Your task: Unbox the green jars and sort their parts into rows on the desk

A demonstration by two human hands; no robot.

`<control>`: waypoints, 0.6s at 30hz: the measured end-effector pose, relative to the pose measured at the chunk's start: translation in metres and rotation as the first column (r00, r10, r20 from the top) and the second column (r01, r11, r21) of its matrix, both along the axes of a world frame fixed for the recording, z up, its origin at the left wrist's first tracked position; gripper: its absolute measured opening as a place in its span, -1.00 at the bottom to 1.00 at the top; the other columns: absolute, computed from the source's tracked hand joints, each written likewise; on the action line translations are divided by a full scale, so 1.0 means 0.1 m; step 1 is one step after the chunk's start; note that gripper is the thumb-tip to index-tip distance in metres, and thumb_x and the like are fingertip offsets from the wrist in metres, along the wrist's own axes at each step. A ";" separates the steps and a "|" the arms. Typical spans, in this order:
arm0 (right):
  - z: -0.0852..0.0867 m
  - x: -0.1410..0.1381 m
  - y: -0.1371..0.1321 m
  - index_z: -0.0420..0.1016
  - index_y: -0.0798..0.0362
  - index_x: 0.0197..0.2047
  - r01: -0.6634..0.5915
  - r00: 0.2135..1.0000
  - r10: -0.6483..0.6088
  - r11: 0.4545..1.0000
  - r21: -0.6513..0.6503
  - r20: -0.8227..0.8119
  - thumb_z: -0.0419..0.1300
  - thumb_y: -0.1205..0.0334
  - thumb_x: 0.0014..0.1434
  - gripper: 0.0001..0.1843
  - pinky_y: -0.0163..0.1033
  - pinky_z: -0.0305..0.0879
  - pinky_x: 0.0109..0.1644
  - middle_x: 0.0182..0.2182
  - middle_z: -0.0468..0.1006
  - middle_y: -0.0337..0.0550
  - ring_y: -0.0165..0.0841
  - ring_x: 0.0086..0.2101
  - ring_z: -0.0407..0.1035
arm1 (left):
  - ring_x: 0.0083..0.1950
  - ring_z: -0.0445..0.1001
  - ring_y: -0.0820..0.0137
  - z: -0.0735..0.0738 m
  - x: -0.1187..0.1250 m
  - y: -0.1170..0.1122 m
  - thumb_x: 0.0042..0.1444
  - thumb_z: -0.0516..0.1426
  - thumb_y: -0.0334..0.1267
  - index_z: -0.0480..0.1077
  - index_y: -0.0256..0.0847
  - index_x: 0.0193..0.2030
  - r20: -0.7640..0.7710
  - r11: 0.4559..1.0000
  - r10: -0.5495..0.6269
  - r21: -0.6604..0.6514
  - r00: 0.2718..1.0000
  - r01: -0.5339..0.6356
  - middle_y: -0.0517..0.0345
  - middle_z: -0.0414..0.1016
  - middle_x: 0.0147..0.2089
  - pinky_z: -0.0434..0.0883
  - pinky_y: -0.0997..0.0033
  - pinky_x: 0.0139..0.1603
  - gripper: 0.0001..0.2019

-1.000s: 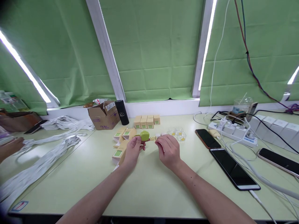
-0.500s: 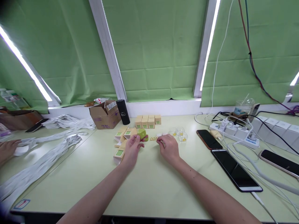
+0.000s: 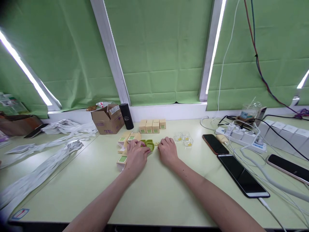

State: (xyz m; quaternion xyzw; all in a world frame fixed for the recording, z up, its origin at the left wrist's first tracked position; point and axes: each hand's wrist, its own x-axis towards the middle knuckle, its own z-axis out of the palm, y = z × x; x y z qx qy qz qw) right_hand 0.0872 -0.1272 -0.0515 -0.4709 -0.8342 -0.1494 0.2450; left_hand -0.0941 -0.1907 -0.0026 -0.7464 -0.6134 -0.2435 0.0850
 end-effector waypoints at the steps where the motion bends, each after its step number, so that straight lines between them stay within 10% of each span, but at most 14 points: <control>1: 0.00 -0.02 0.01 0.65 0.05 -0.30 0.002 1.000 -0.002 1.000 -0.001 0.001 0.24 0.46 0.21 -0.82 -0.09 0.04 -0.03 -0.26 0.56 0.00 -0.16 -0.11 0.25 | 0.16 0.26 0.03 0.00 0.00 0.01 0.32 0.18 -0.26 0.66 0.01 -0.30 -0.028 0.999 -0.002 -0.033 1.000 0.001 0.02 0.59 -0.07 0.18 -0.05 0.14 -0.77; 18: -0.09 -0.05 0.06 0.67 0.07 -0.29 0.016 0.997 -0.013 0.999 0.036 -0.071 0.21 0.39 0.27 -0.82 -0.05 0.06 -0.01 -0.25 0.57 0.03 -0.13 -0.10 0.24 | 0.09 0.32 -0.03 -0.11 0.00 0.16 0.27 0.12 -0.37 0.63 -0.18 -0.34 -0.316 0.983 0.049 -0.154 0.947 -0.102 -0.17 0.60 -0.25 0.18 0.00 0.01 -0.74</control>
